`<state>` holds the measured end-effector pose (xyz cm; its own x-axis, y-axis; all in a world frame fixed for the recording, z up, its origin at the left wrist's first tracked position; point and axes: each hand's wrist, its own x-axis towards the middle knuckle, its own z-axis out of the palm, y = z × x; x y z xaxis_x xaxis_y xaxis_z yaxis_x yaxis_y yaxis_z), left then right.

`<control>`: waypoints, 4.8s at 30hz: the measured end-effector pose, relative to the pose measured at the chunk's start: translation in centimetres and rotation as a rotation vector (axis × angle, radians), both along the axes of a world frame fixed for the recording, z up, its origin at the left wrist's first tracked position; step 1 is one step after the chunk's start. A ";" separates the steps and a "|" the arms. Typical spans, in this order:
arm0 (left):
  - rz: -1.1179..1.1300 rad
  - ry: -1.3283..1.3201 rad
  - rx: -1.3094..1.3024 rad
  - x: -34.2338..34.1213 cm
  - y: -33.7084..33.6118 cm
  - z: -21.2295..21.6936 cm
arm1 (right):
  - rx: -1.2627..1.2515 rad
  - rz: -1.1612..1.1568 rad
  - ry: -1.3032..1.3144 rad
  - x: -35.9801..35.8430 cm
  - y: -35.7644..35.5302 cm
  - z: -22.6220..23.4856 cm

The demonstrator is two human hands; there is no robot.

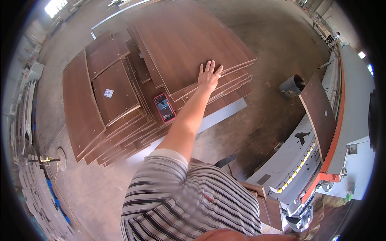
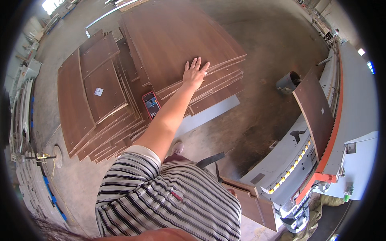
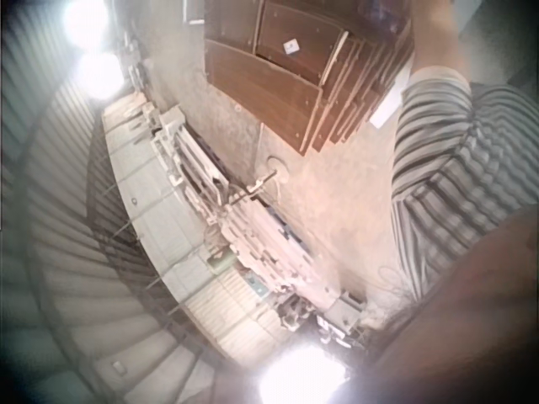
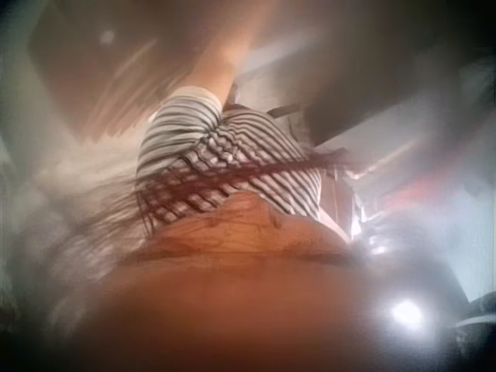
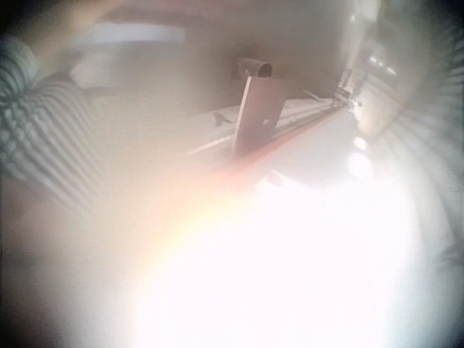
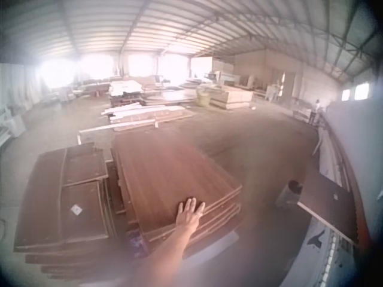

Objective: The person repeatedly picks up rectangular wooden panels from a stack and places them onto a conveyor belt. The person handles the panels by hand, moving them one at a time from the pile to the machine.

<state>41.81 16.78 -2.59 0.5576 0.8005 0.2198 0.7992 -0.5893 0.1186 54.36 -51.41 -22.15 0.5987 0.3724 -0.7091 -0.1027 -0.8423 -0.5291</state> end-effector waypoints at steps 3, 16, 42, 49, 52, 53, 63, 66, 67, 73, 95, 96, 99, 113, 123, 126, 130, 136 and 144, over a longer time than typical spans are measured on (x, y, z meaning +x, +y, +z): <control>0.047 0.015 0.000 0.2 1.3 0.2 | -0.032 0.010 0.001 -1.3 1.1 0.7; 0.230 -0.038 -0.017 2.5 3.2 -1.2 | -0.057 0.090 0.000 -2.5 4.0 2.0; -0.174 -0.959 -2.106 13.2 -30.2 -6.2 | 0.256 -0.379 -0.260 -4.4 -5.9 0.3; -0.185 -1.288 -2.298 15.1 -37.7 -2.5 | 0.196 -1.143 -0.997 4.2 -14.4 15.6; -0.103 -1.373 -2.264 13.7 -39.3 -0.9 | 0.042 -0.957 -1.399 9.2 -18.4 19.5; -0.090 -1.361 -2.255 12.9 -39.4 -1.3 | -0.039 -0.927 -1.379 10.8 -19.5 19.9; 0.192 -1.074 -2.369 2.6 -39.3 -6.6 | -0.444 -0.100 -0.957 21.9 -28.1 13.7; 0.032 -1.198 -2.301 -0.1 -39.2 -4.6 | 0.128 -0.645 -0.528 19.3 -30.9 14.0; -0.017 -1.187 -2.269 -0.9 -38.9 -2.7 | 0.214 -0.760 -0.483 17.8 -29.6 14.6; -0.183 -1.236 -2.202 -7.7 -34.2 -1.6 | 0.294 -0.966 -0.484 10.9 -19.9 18.4; 0.056 -2.006 -1.623 -18.2 -18.3 3.3 | 0.693 -0.623 0.060 1.9 29.9 21.5; 0.094 -1.979 -1.595 -17.6 -18.5 4.1 | 0.741 -0.646 0.058 -0.4 32.0 23.3; -0.161 -1.910 -1.806 -18.8 -14.3 3.7 | 0.877 -0.440 -0.005 -1.7 35.2 22.0; -0.127 -0.503 -0.296 -16.4 4.7 7.1 | 0.711 0.253 0.510 -8.9 55.1 24.2; -0.010 0.039 0.028 -13.5 6.2 2.4 | 0.389 0.211 0.347 -5.5 39.7 13.8; -0.210 0.090 -0.010 -15.3 8.7 3.6 | 0.283 0.031 0.280 -3.3 29.8 9.5; -0.103 0.084 0.150 -15.8 10.2 1.2 | 0.087 0.009 0.077 -2.6 17.2 3.9; -0.005 0.154 0.122 -13.5 10.9 1.1 | -0.083 0.222 -0.054 -7.5 8.7 2.6; -0.120 0.018 -0.129 -13.7 11.0 1.4 | 0.062 0.312 -0.129 -10.5 14.0 3.8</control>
<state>28.15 27.78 -1.20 0.6536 0.7490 0.1088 0.7267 -0.6612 0.1860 43.82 -37.41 -18.37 0.5325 0.5915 -0.6055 0.2256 -0.7886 -0.5720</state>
